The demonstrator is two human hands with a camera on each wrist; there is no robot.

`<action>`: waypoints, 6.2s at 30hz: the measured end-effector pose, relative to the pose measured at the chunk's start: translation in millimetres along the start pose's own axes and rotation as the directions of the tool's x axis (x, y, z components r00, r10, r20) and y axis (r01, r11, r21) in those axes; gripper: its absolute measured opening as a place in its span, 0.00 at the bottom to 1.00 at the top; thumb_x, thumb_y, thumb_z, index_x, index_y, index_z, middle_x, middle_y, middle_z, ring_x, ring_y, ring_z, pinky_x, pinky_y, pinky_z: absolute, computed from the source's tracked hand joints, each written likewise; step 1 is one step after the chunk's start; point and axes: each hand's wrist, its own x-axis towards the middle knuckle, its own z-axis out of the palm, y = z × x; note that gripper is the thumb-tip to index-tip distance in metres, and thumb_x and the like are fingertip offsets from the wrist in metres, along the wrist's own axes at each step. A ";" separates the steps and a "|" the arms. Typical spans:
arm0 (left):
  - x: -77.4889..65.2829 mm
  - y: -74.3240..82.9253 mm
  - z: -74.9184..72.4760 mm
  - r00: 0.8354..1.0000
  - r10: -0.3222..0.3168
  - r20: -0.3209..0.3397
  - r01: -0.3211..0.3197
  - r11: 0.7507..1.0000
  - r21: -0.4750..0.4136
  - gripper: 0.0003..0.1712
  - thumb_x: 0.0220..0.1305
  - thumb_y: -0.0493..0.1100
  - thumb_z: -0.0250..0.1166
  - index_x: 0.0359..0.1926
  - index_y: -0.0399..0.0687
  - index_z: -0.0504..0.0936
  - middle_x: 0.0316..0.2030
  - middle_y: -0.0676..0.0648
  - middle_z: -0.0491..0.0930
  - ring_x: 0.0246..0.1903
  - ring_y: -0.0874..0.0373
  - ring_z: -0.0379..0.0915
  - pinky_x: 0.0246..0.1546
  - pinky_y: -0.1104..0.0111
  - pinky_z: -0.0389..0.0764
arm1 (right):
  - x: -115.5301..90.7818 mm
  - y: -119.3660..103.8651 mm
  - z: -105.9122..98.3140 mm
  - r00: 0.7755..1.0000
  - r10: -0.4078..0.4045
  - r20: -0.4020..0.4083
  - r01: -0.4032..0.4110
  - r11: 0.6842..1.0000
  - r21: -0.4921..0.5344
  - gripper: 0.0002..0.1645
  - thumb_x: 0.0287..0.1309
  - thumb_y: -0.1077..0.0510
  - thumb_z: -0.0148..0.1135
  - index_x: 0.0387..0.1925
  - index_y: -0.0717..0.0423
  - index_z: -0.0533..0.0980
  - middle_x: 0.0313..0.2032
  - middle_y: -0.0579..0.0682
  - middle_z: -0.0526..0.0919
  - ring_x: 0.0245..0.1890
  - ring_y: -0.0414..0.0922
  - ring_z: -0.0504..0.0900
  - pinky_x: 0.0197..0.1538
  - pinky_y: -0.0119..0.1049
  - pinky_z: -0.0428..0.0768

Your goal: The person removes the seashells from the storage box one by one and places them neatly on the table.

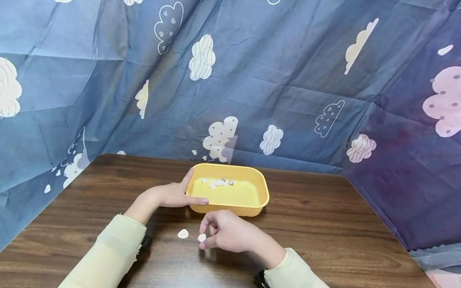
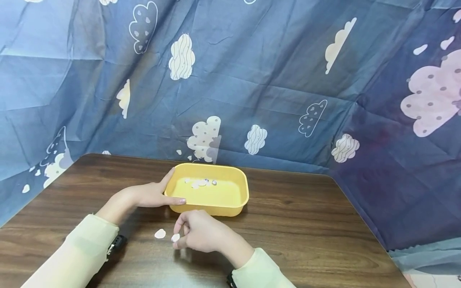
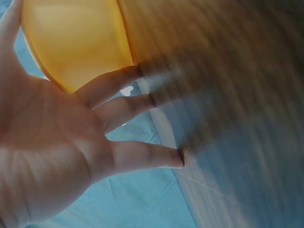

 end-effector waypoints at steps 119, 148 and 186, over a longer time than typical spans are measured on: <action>0.8 2.0 -0.2 1.000 0.000 0.019 0.000 1.000 -0.005 0.80 0.57 0.84 0.63 0.86 0.52 0.23 0.72 0.29 0.73 0.70 0.38 0.75 0.70 0.43 0.74 | 1.0 -16.8 30.4 0.930 0.335 0.154 -0.173 0.764 -0.621 0.67 0.48 0.35 0.84 0.84 0.35 0.56 0.67 0.40 0.83 0.70 0.40 0.78 0.68 0.45 0.81; -3.1 3.5 -0.1 1.000 0.004 0.017 -0.004 1.000 -0.003 0.80 0.58 0.83 0.63 0.85 0.50 0.22 0.74 0.27 0.69 0.71 0.35 0.73 0.71 0.43 0.73 | 53.9 57.9 -106.8 0.932 0.363 0.007 -0.335 0.853 0.401 0.45 0.75 0.45 0.65 0.83 0.31 0.52 0.67 0.60 0.71 0.37 0.47 0.76 0.43 0.41 0.82; -2.7 3.2 1.5 1.000 -0.002 0.012 0.002 1.000 0.005 0.80 0.58 0.84 0.63 0.86 0.49 0.23 0.73 0.25 0.70 0.72 0.34 0.72 0.71 0.43 0.73 | 89.2 79.6 -93.9 0.900 0.392 0.189 -0.419 0.899 0.130 0.40 0.69 0.53 0.71 0.78 0.41 0.67 0.24 0.48 0.67 0.24 0.43 0.66 0.31 0.33 0.68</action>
